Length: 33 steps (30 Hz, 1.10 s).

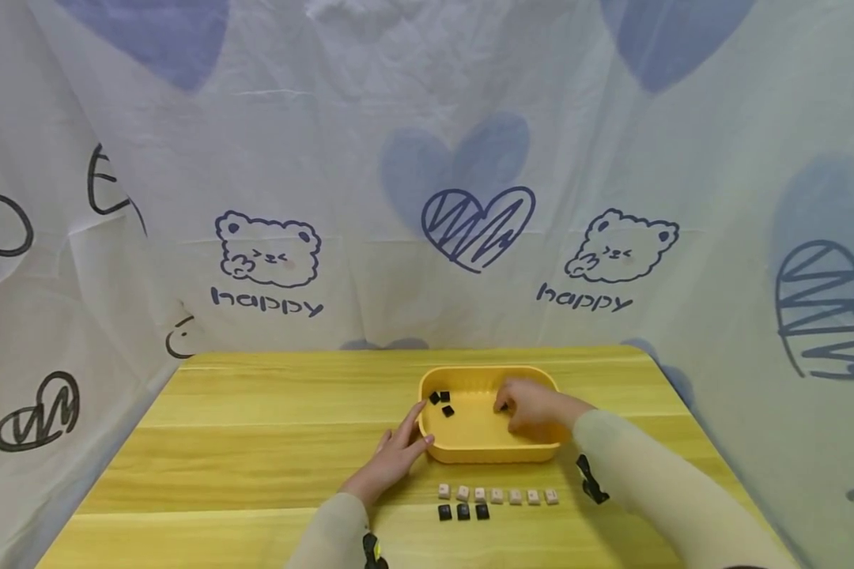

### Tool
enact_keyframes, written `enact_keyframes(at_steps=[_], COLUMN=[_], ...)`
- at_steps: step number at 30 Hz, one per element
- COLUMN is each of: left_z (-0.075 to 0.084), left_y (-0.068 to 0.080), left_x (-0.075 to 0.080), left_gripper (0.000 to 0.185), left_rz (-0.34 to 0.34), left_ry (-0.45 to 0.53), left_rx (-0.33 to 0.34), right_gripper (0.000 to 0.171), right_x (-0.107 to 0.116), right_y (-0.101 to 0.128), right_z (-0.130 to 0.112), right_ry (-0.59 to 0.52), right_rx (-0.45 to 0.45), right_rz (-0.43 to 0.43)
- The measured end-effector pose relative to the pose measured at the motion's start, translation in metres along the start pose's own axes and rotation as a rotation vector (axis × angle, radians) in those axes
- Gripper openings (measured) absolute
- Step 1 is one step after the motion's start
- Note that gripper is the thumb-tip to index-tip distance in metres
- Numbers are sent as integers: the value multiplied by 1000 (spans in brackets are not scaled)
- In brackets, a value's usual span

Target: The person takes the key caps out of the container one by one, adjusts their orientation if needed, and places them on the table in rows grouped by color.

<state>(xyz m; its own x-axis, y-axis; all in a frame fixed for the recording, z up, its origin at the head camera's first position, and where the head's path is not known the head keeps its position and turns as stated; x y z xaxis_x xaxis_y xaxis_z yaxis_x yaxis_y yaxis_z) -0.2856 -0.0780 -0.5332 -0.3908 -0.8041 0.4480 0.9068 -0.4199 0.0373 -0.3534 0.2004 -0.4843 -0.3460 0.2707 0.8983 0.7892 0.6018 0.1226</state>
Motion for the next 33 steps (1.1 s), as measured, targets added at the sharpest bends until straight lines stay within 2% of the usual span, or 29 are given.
enact_keyframes(at_steps=[12, 23, 26, 27, 30, 33], left_z=[0, -1, 3, 9, 8, 5], left_y=[0, -1, 0, 4, 4, 2], left_x=[1, 0, 0, 1, 1, 1], left_gripper=[67, 68, 68, 69, 68, 68], left_rz=[-3, -15, -10, -10, -13, -18], left_ry=[-11, 15, 25, 38, 51, 49], left_rx=[15, 38, 31, 34, 34, 33], right_gripper=[23, 17, 17, 16, 16, 15], right_x=[-1, 8, 13, 15, 19, 22], right_y=[7, 24, 31, 33, 41, 47], right_z=[-5, -18, -25, -27, -35, -41], right_ry=[-59, -85, -54, -45, -31, -39], right_rx=[-1, 10, 62, 86, 131, 135], right_rz=[-21, 52, 83, 94, 119, 127])
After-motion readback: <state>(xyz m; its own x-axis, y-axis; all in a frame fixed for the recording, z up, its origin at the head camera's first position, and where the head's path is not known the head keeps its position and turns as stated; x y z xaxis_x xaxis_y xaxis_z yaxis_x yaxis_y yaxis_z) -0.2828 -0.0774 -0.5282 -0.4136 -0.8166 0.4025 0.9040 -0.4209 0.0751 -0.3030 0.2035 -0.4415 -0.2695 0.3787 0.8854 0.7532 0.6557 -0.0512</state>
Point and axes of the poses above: each hand's wrist, its own y-axis away from the middle knuckle, its own x-axis out of the back of the hand, z = x × y, the point moved 2 cm from there along -y, towards the middle knuckle, and after that the axes turned 1 degree about x, right-handed, at the moved point
